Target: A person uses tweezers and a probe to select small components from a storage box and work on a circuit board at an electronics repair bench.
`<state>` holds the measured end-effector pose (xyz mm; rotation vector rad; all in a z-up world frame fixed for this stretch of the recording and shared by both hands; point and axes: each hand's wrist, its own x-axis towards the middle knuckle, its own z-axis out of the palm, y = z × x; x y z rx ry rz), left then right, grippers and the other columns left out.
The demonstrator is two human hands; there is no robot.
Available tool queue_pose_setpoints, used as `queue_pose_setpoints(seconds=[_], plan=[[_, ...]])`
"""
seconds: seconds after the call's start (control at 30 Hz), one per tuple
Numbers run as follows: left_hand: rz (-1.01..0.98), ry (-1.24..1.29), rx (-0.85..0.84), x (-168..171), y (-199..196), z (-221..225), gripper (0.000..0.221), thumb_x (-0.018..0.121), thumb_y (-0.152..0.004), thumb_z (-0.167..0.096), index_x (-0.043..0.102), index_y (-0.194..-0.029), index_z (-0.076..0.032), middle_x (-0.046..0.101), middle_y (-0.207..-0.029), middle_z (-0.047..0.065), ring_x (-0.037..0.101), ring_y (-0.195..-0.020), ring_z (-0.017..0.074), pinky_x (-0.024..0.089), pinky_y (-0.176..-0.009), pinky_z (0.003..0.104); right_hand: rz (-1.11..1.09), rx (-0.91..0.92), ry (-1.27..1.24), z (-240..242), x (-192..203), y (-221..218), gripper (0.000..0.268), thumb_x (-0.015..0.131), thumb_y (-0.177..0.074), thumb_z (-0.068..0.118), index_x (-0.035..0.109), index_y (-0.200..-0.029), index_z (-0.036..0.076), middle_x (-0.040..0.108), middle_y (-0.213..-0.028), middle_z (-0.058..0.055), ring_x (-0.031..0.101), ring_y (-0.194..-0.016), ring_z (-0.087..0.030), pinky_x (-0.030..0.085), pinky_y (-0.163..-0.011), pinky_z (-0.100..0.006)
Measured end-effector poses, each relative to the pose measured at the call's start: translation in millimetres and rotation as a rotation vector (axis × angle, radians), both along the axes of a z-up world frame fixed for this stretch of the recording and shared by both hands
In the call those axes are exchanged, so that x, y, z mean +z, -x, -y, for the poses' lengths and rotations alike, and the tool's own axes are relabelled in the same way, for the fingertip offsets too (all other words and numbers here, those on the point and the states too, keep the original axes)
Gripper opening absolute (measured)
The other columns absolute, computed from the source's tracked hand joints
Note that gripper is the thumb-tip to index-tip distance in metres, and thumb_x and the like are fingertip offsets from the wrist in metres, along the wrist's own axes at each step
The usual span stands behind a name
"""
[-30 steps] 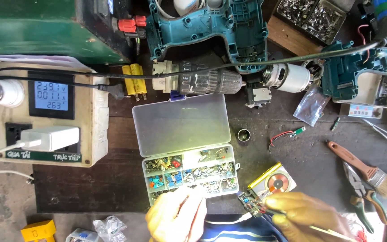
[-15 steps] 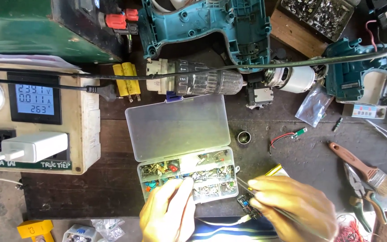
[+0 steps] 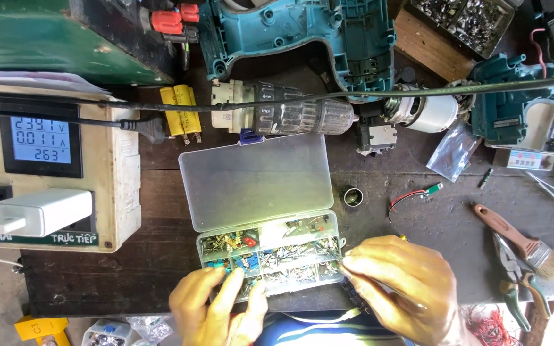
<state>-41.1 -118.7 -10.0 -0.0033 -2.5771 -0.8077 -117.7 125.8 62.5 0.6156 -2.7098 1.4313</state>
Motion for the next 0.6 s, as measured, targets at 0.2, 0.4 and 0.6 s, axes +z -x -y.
queue_pose_setpoints(seconds=[0.2,0.4,0.6], plan=[[-0.058,0.045,-0.007,-9.9,-1.2,0.3,0.033,0.084,-0.085,-0.033,0.072,-0.109,-0.014,0.063,-0.108,0.006,0.065,-0.094,0.0264,0.052,-0.088,0.041,-0.052,-0.028,-0.004,-1.1,0.2,-5.4,0.018,0.078,-0.080,0.010,0.071,-0.095,0.004,0.078,-0.091,-0.013,0.078,-0.073,-0.024,0.066,-0.072,-0.033],[-0.095,0.029,0.002,-6.1,4.5,-2.1,0.030,0.086,-0.084,-0.030,0.072,-0.103,-0.013,0.066,-0.104,0.007,0.065,-0.090,0.0266,0.052,-0.083,0.040,-0.085,0.028,-0.047,2.3,-2.3,-0.5,0.012,0.072,-0.087,0.011,0.071,-0.097,0.005,0.078,-0.096,-0.013,0.079,-0.079,-0.027,0.065,-0.076,-0.035],[-0.075,0.035,-0.021,-6.5,4.3,0.3,0.032,0.087,-0.083,-0.031,0.071,-0.105,-0.013,0.065,-0.104,0.007,0.065,-0.089,0.0269,0.052,-0.082,0.040,-0.094,0.071,-0.035,2.4,-9.6,-6.7,0.011,0.067,-0.090,0.012,0.072,-0.096,0.005,0.078,-0.096,-0.012,0.074,-0.076,-0.028,0.063,-0.075,-0.036]])
